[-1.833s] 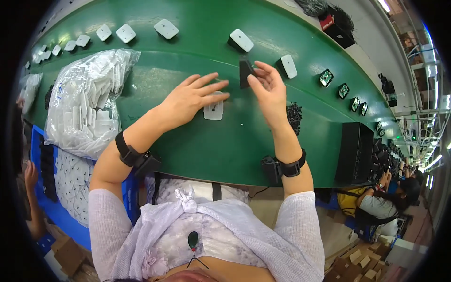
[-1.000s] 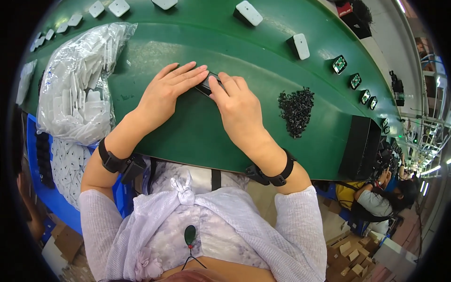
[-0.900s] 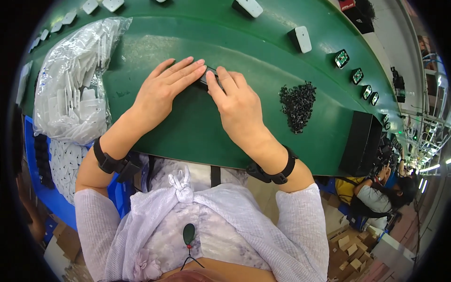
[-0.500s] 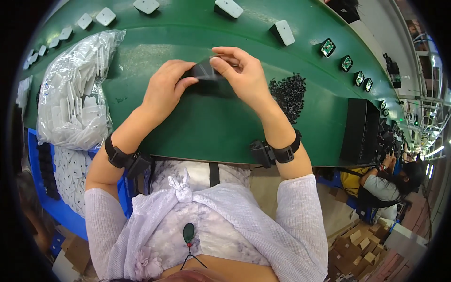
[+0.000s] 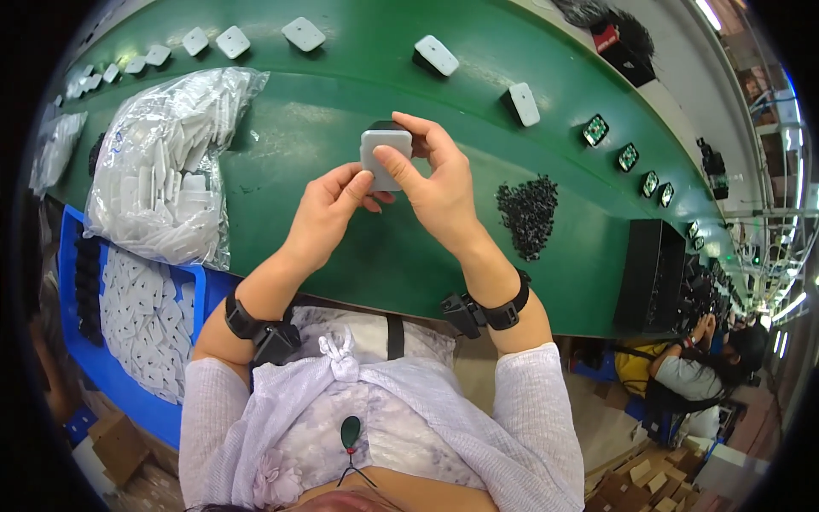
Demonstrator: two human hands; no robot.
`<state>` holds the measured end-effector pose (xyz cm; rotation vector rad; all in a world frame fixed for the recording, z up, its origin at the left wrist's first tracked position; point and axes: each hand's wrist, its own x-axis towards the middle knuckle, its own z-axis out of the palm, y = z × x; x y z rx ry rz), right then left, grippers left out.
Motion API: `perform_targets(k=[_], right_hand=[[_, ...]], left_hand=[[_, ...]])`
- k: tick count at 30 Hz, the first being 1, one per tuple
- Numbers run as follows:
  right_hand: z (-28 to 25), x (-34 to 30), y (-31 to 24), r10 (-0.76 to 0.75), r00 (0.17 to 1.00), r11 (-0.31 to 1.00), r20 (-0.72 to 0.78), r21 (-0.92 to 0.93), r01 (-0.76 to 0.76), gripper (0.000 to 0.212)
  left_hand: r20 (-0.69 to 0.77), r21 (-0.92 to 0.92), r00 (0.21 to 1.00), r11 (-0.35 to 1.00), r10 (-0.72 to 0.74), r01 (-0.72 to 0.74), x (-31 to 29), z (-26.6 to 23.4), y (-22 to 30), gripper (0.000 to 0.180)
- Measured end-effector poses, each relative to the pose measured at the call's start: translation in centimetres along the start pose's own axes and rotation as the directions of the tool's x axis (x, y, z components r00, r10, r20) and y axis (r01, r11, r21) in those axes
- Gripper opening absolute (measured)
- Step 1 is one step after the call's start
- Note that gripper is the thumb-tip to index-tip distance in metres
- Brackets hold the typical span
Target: The person picks up a white plastic plate, inserts a small black component into it, and then fits a black plastic housing over the plate. The person then places the assembled unit onto the green conveyor belt and repeats the process.
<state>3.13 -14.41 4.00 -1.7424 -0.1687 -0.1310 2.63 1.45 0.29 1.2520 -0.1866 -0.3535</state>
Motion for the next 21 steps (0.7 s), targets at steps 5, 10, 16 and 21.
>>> perform_targets(k=[5, 10, 16, 21], right_hand=[[1.1, 5.1, -0.6, -0.127, 0.98, 0.968, 0.153, -0.198, 0.156, 0.044], [2.4, 14.0, 1.4, -0.244, 0.932, 0.84, 0.27, -0.421, 0.342, 0.044], [2.8, 22.7, 6.4, -0.071, 0.94, 0.914, 0.335, -0.354, 0.195, 0.036], [3.1, 25.7, 7.3, 0.14, 0.918, 0.83, 0.371, -0.55, 0.096, 0.035]], left_hand=[[-0.144, -0.022, 0.986, 0.995, 0.088, -0.092, 0.8, -1.8, 0.1, 0.036], [-0.328, 0.3, 0.897, 0.933, 0.298, -0.201, 0.3, -5.0, 2.5, 0.03], [-0.23, 0.885, 0.734, 0.451, 0.639, -0.115, -2.7, -9.7, 8.4, 0.023], [-0.261, 0.941, 0.708, 0.007, 0.656, 0.34, -6.0, -17.3, 10.6, 0.014]])
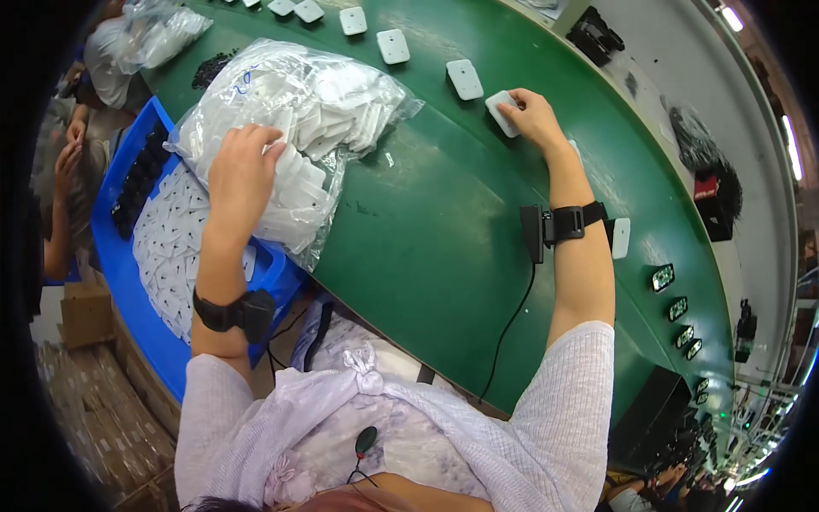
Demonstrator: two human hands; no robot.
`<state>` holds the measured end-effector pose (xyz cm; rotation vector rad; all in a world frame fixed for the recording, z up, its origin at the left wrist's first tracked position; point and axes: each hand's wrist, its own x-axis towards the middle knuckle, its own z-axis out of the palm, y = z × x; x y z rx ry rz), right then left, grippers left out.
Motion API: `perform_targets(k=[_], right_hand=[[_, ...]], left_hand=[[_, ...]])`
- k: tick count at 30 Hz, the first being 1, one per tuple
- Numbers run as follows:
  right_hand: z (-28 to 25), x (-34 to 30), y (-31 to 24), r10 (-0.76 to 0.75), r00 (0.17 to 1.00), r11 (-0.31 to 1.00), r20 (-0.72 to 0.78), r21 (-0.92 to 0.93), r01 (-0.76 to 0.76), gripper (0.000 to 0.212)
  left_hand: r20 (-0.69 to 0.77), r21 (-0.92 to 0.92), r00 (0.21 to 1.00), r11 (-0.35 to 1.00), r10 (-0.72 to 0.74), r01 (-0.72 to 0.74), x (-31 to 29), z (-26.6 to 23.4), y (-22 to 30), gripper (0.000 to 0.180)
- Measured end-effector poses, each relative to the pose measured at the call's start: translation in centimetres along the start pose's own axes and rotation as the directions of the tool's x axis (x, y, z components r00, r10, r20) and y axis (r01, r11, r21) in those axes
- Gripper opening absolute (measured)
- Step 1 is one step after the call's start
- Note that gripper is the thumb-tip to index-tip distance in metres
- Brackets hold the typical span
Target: The person picks up a white plastic plate, inserts a small black component into it, and then fits a black plastic housing over the plate. The person then places the assembled unit onto the green conveyor belt and repeats the process.
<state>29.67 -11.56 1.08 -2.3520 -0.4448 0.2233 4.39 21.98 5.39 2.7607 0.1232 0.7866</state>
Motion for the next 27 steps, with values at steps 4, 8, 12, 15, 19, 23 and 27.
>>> perform_targets(k=[4, 8, 12, 15, 19, 23, 27], right_hand=[[0.0, 0.2, -1.2, 0.061, 0.997, 0.998, 0.045, -0.019, -0.06, 0.038], [-0.2, -0.7, -1.1, -0.01, 0.99, 0.986, -0.139, -0.168, -0.014, 0.047], [-1.7, -4.1, -3.9, -0.125, 0.953, 0.99, -0.274, -0.096, 0.102, 0.047], [-3.5, -7.5, -5.2, -0.244, 0.924, 0.968, -0.294, -0.026, 0.248, 0.041], [-6.5, -14.3, -5.6, -0.235, 0.91, 0.97, -0.342, -0.027, 0.24, 0.034], [-9.5, -22.5, -3.3, -0.232, 0.875, 0.973, -0.426, -0.107, 0.206, 0.028], [-11.0, -29.4, 0.3, -0.05, 0.842, 0.985, -0.537, 0.114, 0.131, 0.024]], left_hand=[[0.103, 0.308, 0.994, 0.95, 0.017, -0.049, 0.1, 0.3, -2.5, 0.029], [0.089, 0.395, 0.995, 0.916, 0.034, -0.066, 0.8, 1.9, -2.1, 0.037], [0.084, 0.458, 0.996, 0.886, 0.034, -0.069, 2.4, 4.0, -3.3, 0.043], [0.172, 0.425, 0.985, 0.902, 0.003, -0.077, 3.1, 5.2, -4.3, 0.042], [0.328, 0.334, 0.944, 0.931, 0.029, -0.145, 2.9, 5.3, -6.0, 0.029], [0.439, 0.239, 0.899, 0.965, -0.006, -0.111, 1.6, 3.2, -4.2, 0.031], [0.472, 0.286, 0.882, 0.945, 0.005, -0.158, 0.6, 2.3, -0.5, 0.032]])
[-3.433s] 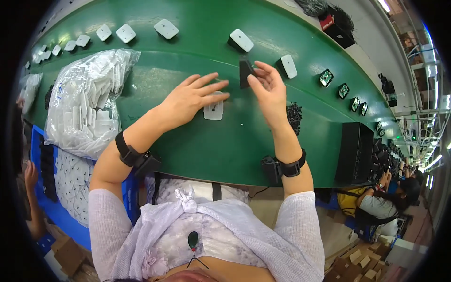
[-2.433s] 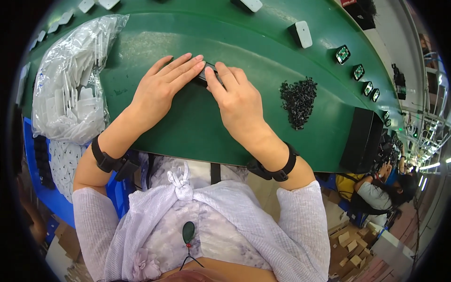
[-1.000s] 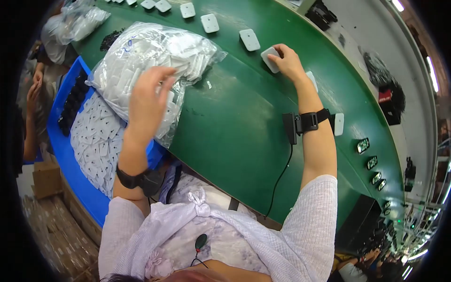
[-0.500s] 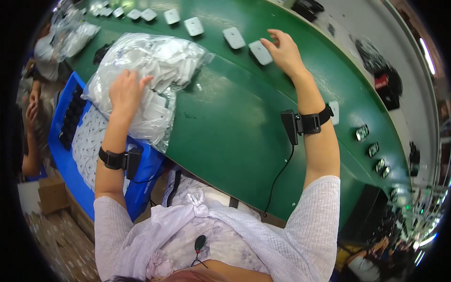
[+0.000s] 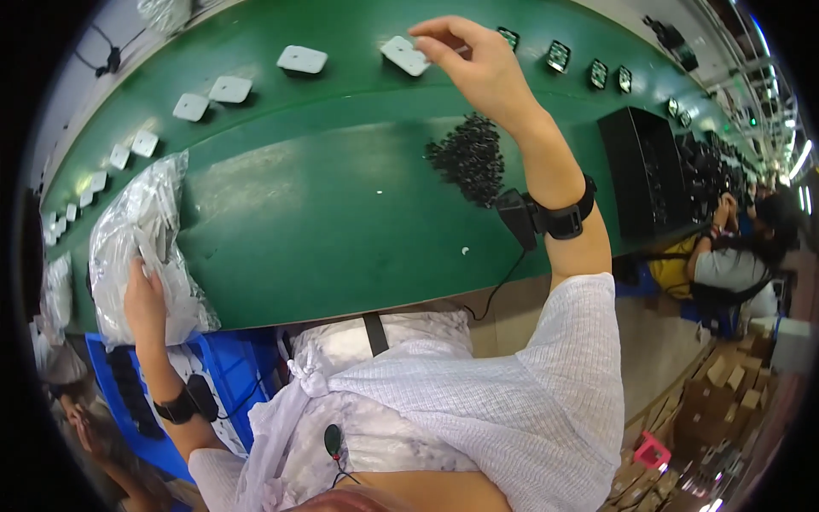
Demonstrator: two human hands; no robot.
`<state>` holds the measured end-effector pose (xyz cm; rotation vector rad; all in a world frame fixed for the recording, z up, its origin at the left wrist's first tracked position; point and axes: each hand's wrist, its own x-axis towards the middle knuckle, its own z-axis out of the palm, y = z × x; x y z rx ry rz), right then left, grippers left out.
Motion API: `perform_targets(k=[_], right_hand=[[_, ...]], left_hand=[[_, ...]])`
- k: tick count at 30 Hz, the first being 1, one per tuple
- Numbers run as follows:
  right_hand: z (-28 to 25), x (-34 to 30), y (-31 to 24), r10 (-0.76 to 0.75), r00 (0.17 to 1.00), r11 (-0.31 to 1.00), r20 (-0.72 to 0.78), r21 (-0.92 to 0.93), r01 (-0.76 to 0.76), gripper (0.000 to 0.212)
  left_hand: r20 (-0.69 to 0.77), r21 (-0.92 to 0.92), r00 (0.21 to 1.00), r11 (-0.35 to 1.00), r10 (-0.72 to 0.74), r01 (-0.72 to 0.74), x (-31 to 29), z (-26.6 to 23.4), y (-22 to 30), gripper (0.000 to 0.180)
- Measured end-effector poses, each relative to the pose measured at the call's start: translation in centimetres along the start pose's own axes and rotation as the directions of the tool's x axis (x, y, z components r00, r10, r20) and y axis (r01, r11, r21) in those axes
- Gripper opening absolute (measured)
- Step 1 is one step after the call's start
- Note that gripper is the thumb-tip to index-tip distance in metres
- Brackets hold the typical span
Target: The person picks up a white plastic plate, inserts a small black component into it, and then fits a black plastic housing over the plate. The person then places the assembled unit onto the green conveyor belt and repeats the process.
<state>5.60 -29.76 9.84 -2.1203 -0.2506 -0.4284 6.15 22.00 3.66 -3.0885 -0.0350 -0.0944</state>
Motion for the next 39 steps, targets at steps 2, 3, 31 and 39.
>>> perform_targets(k=[2, 3, 31, 39], right_hand=[[-0.7, -2.7, 1.5, 0.118, 0.992, 0.993, -0.037, -0.002, -0.118, 0.024], [-0.6, -3.9, 1.5, 0.163, 0.985, 0.986, -0.051, -0.022, -0.164, 0.023], [5.0, -10.1, 2.6, -0.068, 0.987, 0.865, -0.148, -0.502, -0.015, 0.01], [5.6, -9.5, 0.2, 0.462, 0.883, 0.883, -0.082, 0.133, -0.45, 0.007]], left_hand=[[-0.133, 0.032, 0.982, 0.991, 0.135, -0.131, -0.6, 0.7, 0.6, 0.031], [-0.209, 0.071, 0.949, 0.972, 0.236, -0.225, -1.1, 0.6, 1.6, 0.032], [-0.091, -0.76, 0.925, 0.575, 0.368, -0.304, -2.3, -2.3, 16.2, 0.02], [0.035, -0.986, 0.894, -0.129, 0.446, 0.103, -3.7, 0.1, 23.1, 0.028]])
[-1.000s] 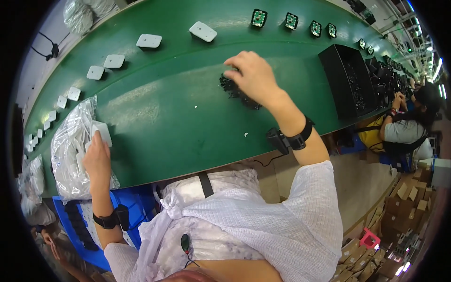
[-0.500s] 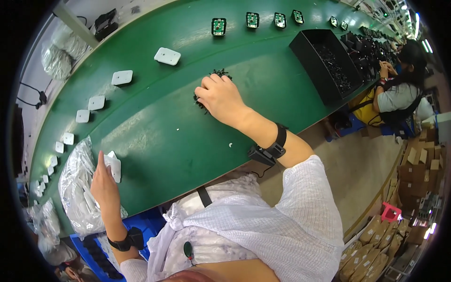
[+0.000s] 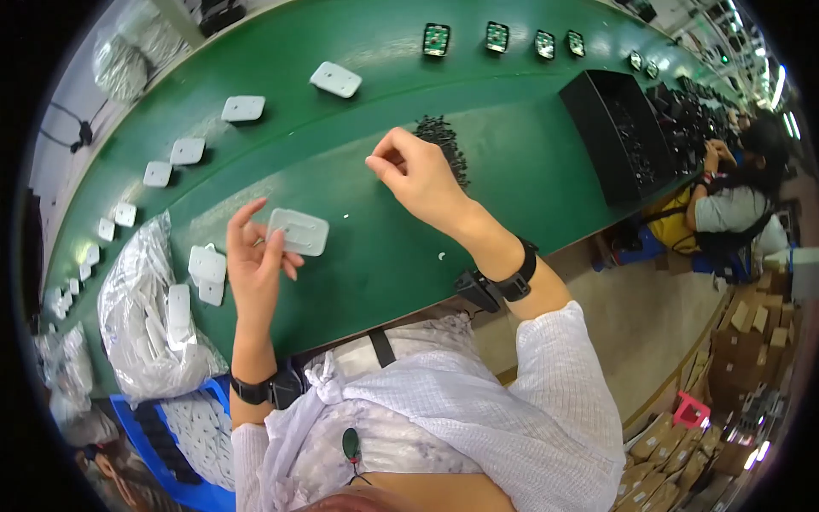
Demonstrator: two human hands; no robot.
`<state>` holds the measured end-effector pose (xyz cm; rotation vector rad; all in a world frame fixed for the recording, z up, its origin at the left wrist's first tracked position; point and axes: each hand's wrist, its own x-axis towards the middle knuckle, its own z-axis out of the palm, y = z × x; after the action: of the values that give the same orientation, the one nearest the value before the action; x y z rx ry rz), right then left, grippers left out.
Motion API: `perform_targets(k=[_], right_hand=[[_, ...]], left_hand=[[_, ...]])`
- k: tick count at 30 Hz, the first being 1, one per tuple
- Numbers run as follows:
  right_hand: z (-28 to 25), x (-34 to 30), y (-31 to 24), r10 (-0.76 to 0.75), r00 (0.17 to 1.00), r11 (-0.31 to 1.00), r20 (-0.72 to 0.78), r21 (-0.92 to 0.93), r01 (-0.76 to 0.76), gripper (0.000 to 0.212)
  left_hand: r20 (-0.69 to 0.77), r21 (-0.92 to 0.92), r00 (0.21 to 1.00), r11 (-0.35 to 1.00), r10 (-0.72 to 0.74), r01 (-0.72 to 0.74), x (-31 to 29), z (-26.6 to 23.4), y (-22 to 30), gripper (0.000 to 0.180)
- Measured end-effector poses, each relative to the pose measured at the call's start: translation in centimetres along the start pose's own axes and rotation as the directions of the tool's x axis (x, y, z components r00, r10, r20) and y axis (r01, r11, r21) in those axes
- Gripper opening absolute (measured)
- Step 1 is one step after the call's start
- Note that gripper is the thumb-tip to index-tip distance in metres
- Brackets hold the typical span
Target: The person picks up a white plastic plate, inserts a small black component into it, and then fits a black plastic housing over the plate. The person then places the assembled unit onto the green conveyor belt and repeats the process.
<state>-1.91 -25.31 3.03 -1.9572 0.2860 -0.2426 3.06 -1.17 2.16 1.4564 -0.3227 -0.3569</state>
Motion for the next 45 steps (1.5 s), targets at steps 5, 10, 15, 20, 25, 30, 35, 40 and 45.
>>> perform_targets(k=[5, 10, 15, 20, 25, 30, 35, 40, 45], right_hand=[[2.1, -0.8, -1.0, -0.054, 0.988, 0.85, 0.148, 0.526, -0.032, 0.017], [3.2, -1.5, -2.4, -0.002, 0.957, 0.807, 0.29, 0.566, -0.17, 0.013], [5.3, -2.5, -3.8, -0.069, 0.96, 0.777, 0.272, 0.618, -0.12, 0.015], [5.9, -3.4, -5.7, -0.052, 0.92, 0.824, 0.389, 0.537, -0.18, 0.023], [6.2, -3.4, -6.4, -0.043, 0.899, 0.825, 0.437, 0.523, -0.214, 0.024], [6.5, -2.9, -5.7, -0.348, 0.909, 0.936, 0.228, 0.144, 0.322, 0.017], [6.0, -1.1, -5.4, -0.621, 0.76, 0.768, 0.191, -0.047, 0.639, 0.015], [5.8, -0.5, -5.3, -0.66, 0.711, 0.703, 0.243, -0.133, 0.699, 0.014], [7.3, -0.5, -4.6, -0.567, 0.78, 0.816, 0.264, 0.054, 0.575, 0.012]], left_hand=[[-0.025, 0.015, 0.999, 0.999, 0.032, -0.032, -0.2, 0.6, -0.2, 0.016], [-0.08, 0.073, 0.991, 0.993, 0.103, -0.098, -0.9, 0.4, -0.1, 0.018], [-0.088, 0.106, 0.982, 0.981, 0.169, -0.16, -2.3, 0.2, 0.9, 0.019], [0.003, 0.353, 0.919, 0.86, 0.394, -0.37, -2.9, 0.2, 2.2, 0.03], [0.074, 0.499, 0.866, 0.734, 0.494, -0.461, -2.9, -0.4, 2.5, 0.022], [-0.041, 0.065, 0.998, 0.997, -0.043, 0.046, -2.8, -1.2, 3.4, 0.01], [-0.022, -0.095, 0.988, 0.984, -0.153, 0.151, -2.5, -0.7, 3.3, 0.013], [-0.142, -0.326, 0.97, 0.935, -0.196, 0.142, -2.4, 0.6, 3.3, 0.027], [-0.229, -0.335, 0.953, 0.935, -0.2, 0.116, -3.4, 0.7, 1.9, 0.018]])
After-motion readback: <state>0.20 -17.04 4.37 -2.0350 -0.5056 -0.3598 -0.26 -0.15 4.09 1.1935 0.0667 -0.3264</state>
